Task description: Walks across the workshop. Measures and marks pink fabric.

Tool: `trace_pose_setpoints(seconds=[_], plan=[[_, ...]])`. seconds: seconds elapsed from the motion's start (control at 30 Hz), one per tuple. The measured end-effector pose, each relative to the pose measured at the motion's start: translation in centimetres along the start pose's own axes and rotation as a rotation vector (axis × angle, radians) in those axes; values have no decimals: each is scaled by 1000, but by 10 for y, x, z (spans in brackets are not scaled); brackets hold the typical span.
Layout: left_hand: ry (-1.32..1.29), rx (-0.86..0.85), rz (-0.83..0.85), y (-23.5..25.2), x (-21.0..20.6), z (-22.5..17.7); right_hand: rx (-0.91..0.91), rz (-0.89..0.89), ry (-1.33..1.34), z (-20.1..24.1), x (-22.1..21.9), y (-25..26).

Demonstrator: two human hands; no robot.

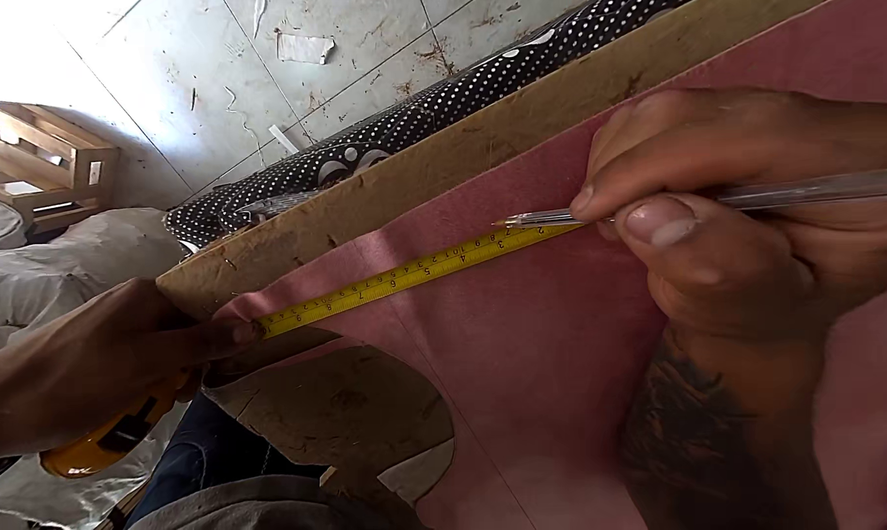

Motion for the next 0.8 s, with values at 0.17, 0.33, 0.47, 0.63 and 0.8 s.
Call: trace_pose_setpoints(seconds=[0.17,0.33,0.47,0.63,0.8], plan=[[-9,0,10,1,1,3,4,56,-38,1,-6,2],[-21,-14,10,-1,-1,-2,13,86,-69,2,-8,3],[-27,-9,10,-2,-2,-4,21,80,-73,3,-9,4],[-15,15,-7,-2,-2,-5,20,82,-56,3,-9,4],[-21,-28,9,0,-2,-4,37,-97,28,-1,20,-6]])
Point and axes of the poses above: each hand's wrist, its own y-axis towards the middle knuckle, its own x-axis out of the back of the hand, z = x × y, the point moved 9 cm from there along y, towards the middle knuckle, and after that the axes turned 9 degrees about x, right-handed, at the moved point
